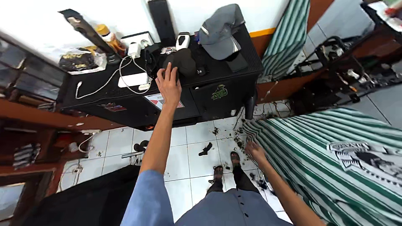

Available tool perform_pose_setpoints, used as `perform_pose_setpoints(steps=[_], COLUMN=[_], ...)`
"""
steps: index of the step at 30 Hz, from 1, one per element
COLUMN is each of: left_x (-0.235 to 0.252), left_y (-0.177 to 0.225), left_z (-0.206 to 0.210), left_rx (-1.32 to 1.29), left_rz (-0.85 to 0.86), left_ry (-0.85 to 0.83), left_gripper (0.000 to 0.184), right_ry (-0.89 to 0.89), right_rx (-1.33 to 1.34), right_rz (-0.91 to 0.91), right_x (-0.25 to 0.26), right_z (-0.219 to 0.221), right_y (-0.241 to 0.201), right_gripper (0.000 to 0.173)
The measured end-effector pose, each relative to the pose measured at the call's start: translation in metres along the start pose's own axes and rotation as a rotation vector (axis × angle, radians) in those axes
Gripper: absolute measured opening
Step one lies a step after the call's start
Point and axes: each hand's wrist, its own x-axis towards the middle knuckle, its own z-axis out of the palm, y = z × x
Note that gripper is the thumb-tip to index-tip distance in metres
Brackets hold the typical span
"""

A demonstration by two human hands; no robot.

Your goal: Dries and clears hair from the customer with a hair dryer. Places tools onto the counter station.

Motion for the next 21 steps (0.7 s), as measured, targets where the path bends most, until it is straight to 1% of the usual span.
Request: perform_pose_setpoints(steps=[1, 3, 5, 7, 9, 11, 12, 13, 14, 15, 16, 17, 18, 19, 20, 21], left_x=[-0.001, 0.000, 0.009, 0.016, 0.020, 0.021, 0.017, 0.007, -0.008, -0.027, -0.056, -0.094, -0.140, -0.190, -0.240, -0.282], left_y=[-0.001, 0.003, 0.011, 0.010, 0.004, -0.003, -0.002, 0.004, 0.022, 0.057, 0.100, 0.146, 0.195, 0.250, 0.307, 0.364], left_z=[0.002, -0.003, -0.012, -0.015, -0.014, -0.024, -0.037, -0.054, -0.070, -0.084, -0.097, -0.110, -0.118, -0.126, -0.139, -0.159], left_rx=[-0.007, -0.020, 0.000, 0.028, 0.038, 0.025, 0.010, -0.031, -0.131, -0.303, -0.510, -0.702, -0.891, -1.101, -1.320, -1.521], left_rz=[-0.011, -0.053, -0.086, -0.094, -0.110, -0.113, -0.094, -0.051, 0.016, 0.096, 0.175, 0.227, 0.256, 0.265, 0.253, 0.267], left_ry=[-0.047, -0.124, -0.233, -0.320, -0.363, -0.362, -0.344, -0.275, -0.182, -0.100, -0.078, -0.152, -0.296, -0.481, -0.725, -1.030], left_gripper=[0.031, 0.038, 0.043, 0.043, 0.046, 0.054, 0.060, 0.063, 0.062, 0.059, 0.055, 0.052, 0.049, 0.046, 0.045, 0.047], right_ry=[-0.017, -0.046, -0.026, 0.006, 0.029, 0.029, 0.022, 0.009, -0.006, -0.021, -0.044, -0.071, -0.096, -0.115, -0.117, -0.079], right_rx=[-0.011, -0.016, 0.019, 0.020, -0.059, -0.170, -0.203, -0.207, -0.180, -0.140, -0.098, -0.065, -0.055, -0.078, -0.154, -0.321], right_rz=[0.049, 0.146, 0.215, 0.247, 0.215, 0.111, 0.060, 0.022, -0.002, -0.014, -0.013, -0.008, -0.021, -0.069, -0.177, -0.269], right_x=[-0.023, -0.059, -0.083, -0.098, -0.107, -0.117, -0.125, -0.134, -0.144, -0.154, -0.162, -0.168, -0.173, -0.180, -0.193, -0.215], right_z=[0.007, 0.014, 0.017, 0.014, 0.008, 0.001, -0.002, -0.004, -0.007, -0.011, -0.015, -0.017, -0.018, -0.020, -0.023, -0.027], right_y=[0.024, 0.063, 0.095, 0.116, 0.128, 0.132, 0.131, 0.127, 0.123, 0.123, 0.127, 0.136, 0.149, 0.161, 0.170, 0.162], right_gripper=[0.047, 0.044, 0.040, 0.038, 0.041, 0.044, 0.045, 0.046, 0.047, 0.048, 0.048, 0.049, 0.049, 0.049, 0.049, 0.047])
